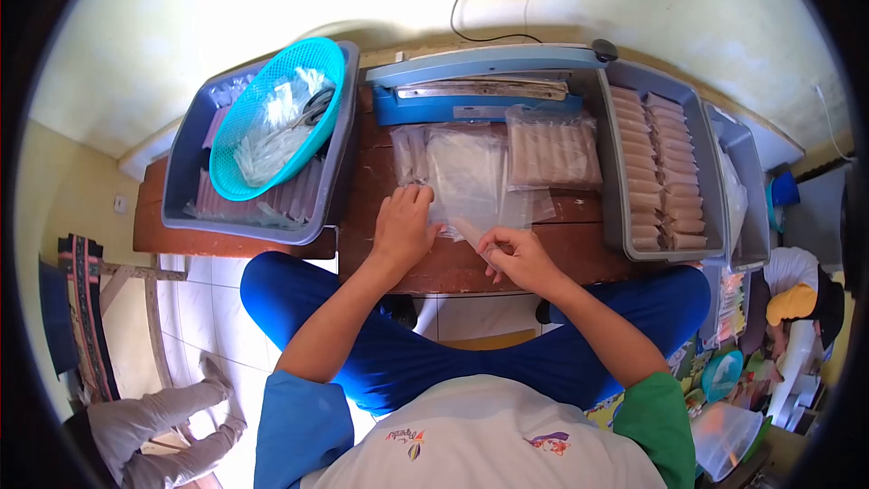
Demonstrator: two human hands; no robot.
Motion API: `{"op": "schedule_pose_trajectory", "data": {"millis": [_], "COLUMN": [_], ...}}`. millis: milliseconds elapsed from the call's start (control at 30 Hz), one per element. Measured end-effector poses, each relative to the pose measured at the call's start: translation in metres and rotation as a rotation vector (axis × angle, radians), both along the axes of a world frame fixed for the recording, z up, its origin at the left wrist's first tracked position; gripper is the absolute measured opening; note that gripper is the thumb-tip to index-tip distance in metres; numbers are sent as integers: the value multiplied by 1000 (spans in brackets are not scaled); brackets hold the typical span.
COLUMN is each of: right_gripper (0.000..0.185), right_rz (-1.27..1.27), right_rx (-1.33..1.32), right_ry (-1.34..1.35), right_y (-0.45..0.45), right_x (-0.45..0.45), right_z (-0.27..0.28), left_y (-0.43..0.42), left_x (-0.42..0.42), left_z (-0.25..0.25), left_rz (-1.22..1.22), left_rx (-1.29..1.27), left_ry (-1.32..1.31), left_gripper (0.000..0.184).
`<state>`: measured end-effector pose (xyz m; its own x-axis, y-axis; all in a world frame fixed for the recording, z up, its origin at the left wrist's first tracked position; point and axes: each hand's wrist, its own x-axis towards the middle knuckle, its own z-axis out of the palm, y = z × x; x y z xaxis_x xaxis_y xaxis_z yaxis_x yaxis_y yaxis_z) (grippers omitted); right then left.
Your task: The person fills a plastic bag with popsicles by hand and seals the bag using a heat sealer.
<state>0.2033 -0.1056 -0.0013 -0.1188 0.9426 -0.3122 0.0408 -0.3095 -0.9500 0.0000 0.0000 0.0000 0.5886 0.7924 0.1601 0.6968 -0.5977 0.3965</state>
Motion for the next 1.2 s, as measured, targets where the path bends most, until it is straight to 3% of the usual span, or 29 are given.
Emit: {"op": "schedule_pose_trajectory", "data": {"millis": [300,367,500,800,1000,1067,1200], "right_gripper": [20,30,42,42,53,59,62], "right_rz": [-21,-8,-22,-86,-72,-169,-168], "right_rx": [71,405,329,548,586,609,522], "right_ry": [-124,-359,-332,-542,-676,-681,-635], "right_y": [21,27,36,70,96,100,105], "right_x": [-37,-39,-46,-61,-67,-68,-64], "right_z": [-35,-37,-38,-51,-53,-52,-58], "left_y": [18,21,17,27,20,21,24], "left_x": [-7,-9,-11,-7,-3,-2,-2], "left_z": [-18,-19,-16,-32,-22,-27,-30], "left_rz": [71,75,86,126,112,128,119], "left_rx": [65,78,63,76,75,126,120], "left_ry": [73,39,53,110,87,57,120], "left_gripper": [15,23,27,36,34,21,15]}}
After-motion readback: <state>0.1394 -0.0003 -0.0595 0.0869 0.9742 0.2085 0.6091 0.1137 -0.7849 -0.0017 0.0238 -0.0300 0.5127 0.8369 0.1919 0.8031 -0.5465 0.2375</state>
